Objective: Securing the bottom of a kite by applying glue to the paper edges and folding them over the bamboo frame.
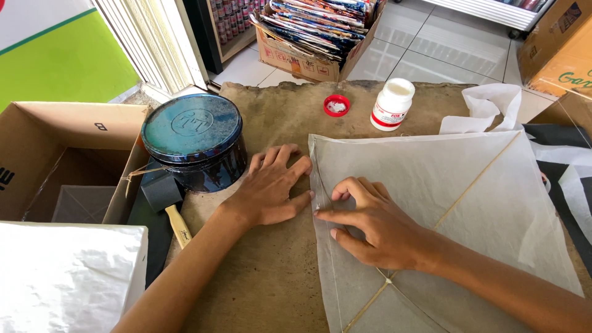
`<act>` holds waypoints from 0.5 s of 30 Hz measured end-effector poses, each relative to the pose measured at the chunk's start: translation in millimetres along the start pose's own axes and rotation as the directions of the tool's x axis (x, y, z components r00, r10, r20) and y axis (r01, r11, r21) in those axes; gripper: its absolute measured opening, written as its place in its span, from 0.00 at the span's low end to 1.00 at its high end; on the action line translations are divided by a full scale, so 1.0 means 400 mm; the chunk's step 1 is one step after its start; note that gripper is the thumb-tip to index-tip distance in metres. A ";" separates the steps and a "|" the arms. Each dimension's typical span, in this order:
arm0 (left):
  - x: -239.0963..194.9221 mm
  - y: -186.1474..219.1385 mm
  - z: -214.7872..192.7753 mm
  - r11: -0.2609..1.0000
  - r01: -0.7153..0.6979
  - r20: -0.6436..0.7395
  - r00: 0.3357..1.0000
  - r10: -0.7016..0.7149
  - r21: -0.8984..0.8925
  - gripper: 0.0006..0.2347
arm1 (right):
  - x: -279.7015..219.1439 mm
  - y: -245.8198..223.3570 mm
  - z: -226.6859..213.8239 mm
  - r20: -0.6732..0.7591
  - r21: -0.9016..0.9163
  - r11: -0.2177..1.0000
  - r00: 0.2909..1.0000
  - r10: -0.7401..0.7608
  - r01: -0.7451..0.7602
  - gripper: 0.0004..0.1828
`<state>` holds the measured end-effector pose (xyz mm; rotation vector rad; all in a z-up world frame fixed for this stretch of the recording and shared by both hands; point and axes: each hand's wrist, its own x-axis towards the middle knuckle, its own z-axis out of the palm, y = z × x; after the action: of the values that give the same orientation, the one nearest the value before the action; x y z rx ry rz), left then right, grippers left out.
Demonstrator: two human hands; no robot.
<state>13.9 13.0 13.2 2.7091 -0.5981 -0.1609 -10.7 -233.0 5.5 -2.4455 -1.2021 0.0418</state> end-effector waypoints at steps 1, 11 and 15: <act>-0.001 0.000 0.000 1.000 0.000 -0.001 1.000 0.000 0.000 0.13 | -0.003 -0.001 0.000 0.000 -0.001 1.000 1.000 0.000 0.000 0.19; -0.003 0.003 -0.006 1.000 -0.007 0.005 1.000 0.007 -0.007 0.13 | 0.011 0.013 -0.003 -0.035 0.070 0.997 0.999 0.022 -0.020 0.21; -0.003 0.002 -0.010 1.000 -0.006 0.004 1.000 0.006 -0.013 0.13 | 0.020 0.009 -0.002 0.008 0.033 0.999 1.000 0.027 -0.028 0.22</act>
<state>13.3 14.1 17.1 2.6943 -0.6046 -0.1679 -3.0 -229.1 6.2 -2.4352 -1.1617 0.0788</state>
